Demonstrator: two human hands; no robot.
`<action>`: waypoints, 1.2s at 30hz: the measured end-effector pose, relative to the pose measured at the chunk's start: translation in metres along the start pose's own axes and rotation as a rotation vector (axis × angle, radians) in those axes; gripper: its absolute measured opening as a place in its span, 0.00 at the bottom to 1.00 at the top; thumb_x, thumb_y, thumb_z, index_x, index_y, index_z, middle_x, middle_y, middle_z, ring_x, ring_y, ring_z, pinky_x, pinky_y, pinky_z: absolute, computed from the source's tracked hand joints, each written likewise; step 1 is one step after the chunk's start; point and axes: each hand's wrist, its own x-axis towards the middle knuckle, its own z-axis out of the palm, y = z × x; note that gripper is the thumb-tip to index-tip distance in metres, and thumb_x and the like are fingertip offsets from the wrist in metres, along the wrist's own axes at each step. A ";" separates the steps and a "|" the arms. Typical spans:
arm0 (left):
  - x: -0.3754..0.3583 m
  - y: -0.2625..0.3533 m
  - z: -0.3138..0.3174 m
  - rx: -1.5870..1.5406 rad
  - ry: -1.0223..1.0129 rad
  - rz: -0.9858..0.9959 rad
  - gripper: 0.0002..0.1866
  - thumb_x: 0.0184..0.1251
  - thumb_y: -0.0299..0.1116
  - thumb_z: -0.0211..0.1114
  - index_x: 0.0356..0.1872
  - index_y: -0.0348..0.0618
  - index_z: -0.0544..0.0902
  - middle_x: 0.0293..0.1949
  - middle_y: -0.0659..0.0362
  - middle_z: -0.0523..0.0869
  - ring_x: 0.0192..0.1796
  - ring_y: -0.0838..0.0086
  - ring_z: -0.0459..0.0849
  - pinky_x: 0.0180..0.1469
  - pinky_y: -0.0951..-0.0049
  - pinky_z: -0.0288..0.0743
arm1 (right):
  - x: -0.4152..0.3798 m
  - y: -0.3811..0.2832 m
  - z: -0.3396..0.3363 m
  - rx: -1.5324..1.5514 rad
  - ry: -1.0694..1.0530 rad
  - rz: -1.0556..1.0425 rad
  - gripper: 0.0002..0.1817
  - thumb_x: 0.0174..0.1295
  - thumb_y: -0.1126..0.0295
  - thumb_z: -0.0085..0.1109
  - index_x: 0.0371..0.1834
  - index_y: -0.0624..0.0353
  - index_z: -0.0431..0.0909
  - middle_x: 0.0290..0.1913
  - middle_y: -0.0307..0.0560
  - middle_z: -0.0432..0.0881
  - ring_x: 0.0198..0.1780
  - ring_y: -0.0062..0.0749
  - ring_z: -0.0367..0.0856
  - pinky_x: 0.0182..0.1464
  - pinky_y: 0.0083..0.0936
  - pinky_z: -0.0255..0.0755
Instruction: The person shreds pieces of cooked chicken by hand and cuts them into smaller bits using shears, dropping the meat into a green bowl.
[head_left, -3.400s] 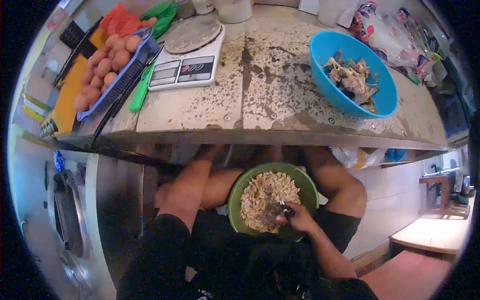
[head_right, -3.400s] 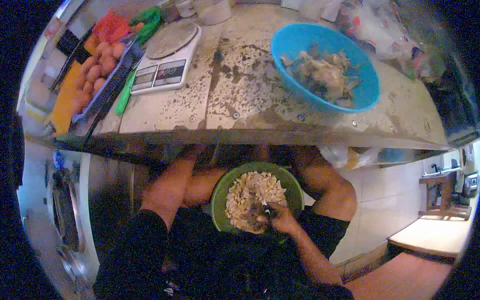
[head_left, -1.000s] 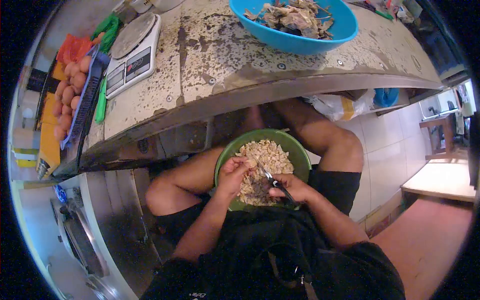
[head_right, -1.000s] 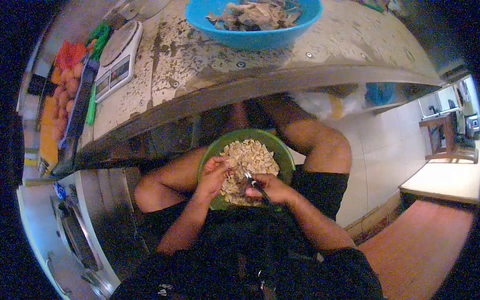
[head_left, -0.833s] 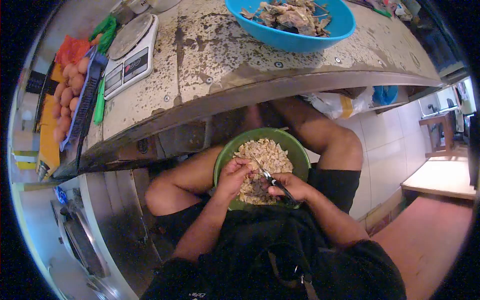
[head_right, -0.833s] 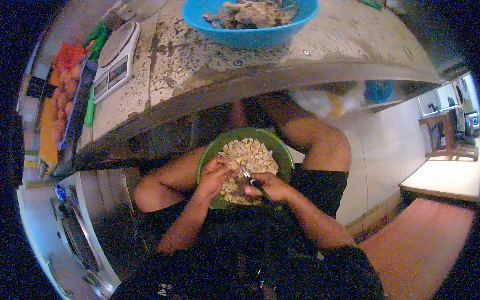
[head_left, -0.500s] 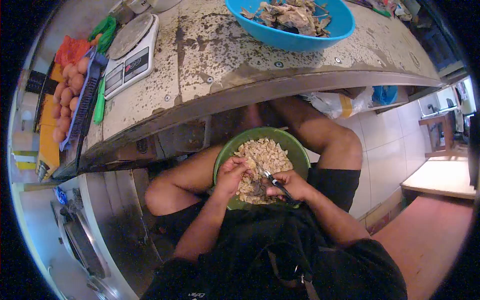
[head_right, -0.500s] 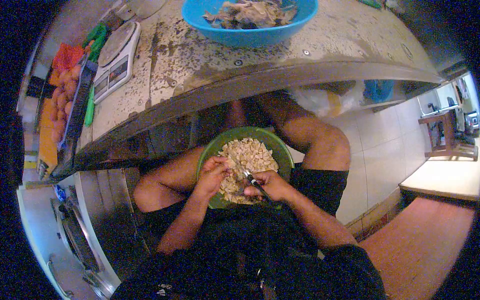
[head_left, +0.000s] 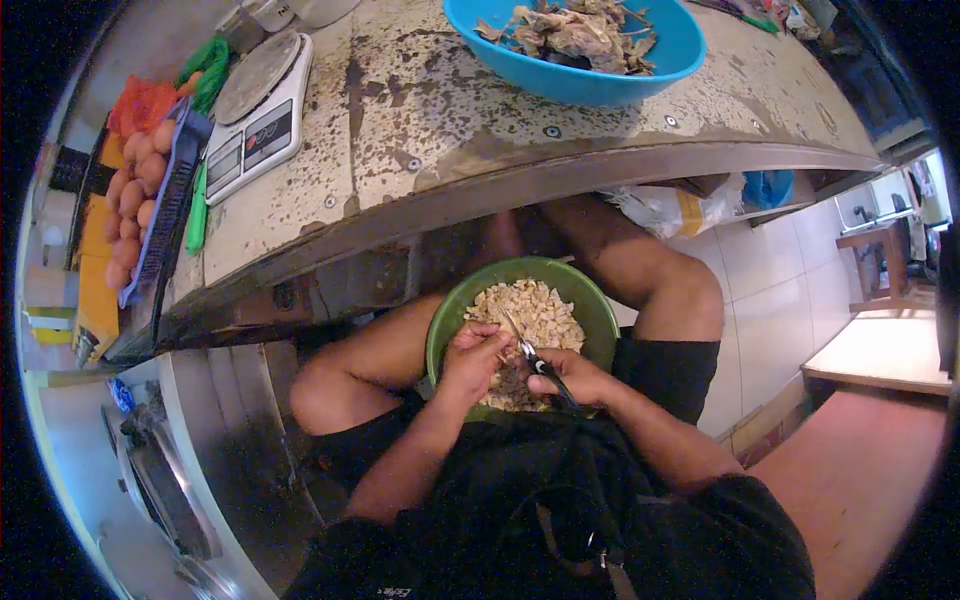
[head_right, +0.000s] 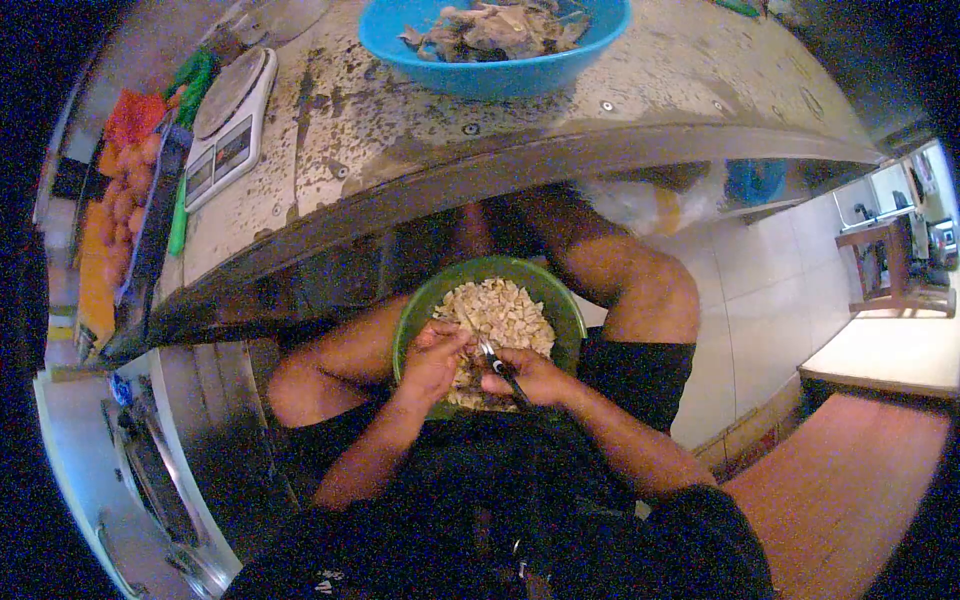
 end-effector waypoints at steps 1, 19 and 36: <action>-0.001 0.000 0.002 0.000 0.000 -0.001 0.09 0.59 0.20 0.63 0.35 0.43 0.72 0.35 0.54 0.81 0.37 0.70 0.81 0.43 0.70 0.76 | 0.000 0.000 0.001 0.034 0.029 0.018 0.28 0.55 0.59 0.67 0.57 0.60 0.71 0.42 0.36 0.78 0.40 0.18 0.74 0.40 0.19 0.71; 0.004 0.014 -0.009 -0.013 0.036 -0.013 0.04 0.64 0.24 0.59 0.39 0.41 0.75 0.38 0.57 0.80 0.35 0.70 0.81 0.40 0.71 0.77 | -0.004 -0.002 -0.003 -0.107 0.040 -0.079 0.30 0.53 0.54 0.68 0.54 0.61 0.73 0.39 0.36 0.79 0.38 0.19 0.75 0.41 0.19 0.71; 0.002 0.017 -0.005 0.061 0.033 -0.061 0.08 0.64 0.26 0.56 0.43 0.38 0.74 0.41 0.54 0.80 0.40 0.67 0.81 0.42 0.69 0.76 | -0.003 -0.002 0.001 -0.056 0.164 0.003 0.26 0.49 0.55 0.71 0.46 0.59 0.78 0.32 0.35 0.81 0.33 0.19 0.76 0.37 0.21 0.73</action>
